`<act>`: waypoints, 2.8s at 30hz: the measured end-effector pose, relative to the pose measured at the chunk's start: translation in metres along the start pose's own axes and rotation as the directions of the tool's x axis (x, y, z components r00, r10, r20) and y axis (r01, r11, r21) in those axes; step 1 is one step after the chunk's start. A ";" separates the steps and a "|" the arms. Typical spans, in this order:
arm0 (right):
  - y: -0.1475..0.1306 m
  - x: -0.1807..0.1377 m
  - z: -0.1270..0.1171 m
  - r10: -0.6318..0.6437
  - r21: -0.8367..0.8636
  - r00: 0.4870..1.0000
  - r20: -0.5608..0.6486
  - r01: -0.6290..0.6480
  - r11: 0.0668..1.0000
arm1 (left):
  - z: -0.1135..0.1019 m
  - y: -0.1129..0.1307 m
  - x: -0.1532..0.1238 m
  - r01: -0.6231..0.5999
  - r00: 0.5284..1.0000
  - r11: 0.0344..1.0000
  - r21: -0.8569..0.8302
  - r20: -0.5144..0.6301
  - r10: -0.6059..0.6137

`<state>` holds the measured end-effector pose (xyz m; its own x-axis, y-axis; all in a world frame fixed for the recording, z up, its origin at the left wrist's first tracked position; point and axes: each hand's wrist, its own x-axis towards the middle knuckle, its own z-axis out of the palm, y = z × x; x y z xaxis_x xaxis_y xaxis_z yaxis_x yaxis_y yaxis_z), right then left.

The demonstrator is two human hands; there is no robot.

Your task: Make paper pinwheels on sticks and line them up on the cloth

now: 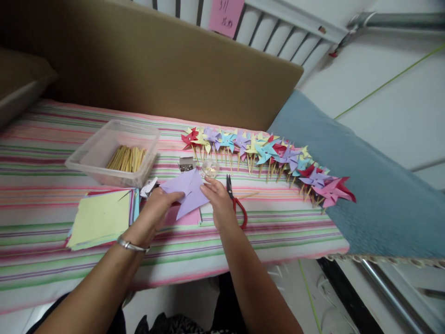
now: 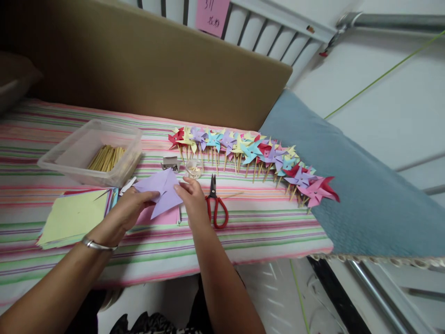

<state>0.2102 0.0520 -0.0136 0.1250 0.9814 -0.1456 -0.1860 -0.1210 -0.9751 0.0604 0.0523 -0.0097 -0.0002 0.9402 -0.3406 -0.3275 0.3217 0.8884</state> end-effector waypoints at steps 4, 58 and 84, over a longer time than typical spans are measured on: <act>-0.003 0.000 -0.003 0.121 0.066 0.972 0.199 -0.137 0.988 | -0.004 0.002 0.001 0.046 0.998 0.993 0.110 0.035 -0.051; 0.002 -0.017 0.009 -0.451 -0.516 0.839 0.304 0.543 0.663 | -0.012 0.007 0.006 0.063 0.996 0.990 0.124 0.057 -0.071; 0.005 -0.013 0.009 -0.299 -0.580 0.934 0.194 0.356 0.733 | -0.014 0.004 0.005 0.088 0.984 0.978 0.190 0.134 -0.115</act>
<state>0.1985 0.0405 -0.0151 -0.0170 0.9820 0.1883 0.4730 0.1739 -0.8638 0.0461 0.0568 -0.0119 0.1641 0.9035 -0.3959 -0.1411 0.4187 0.8971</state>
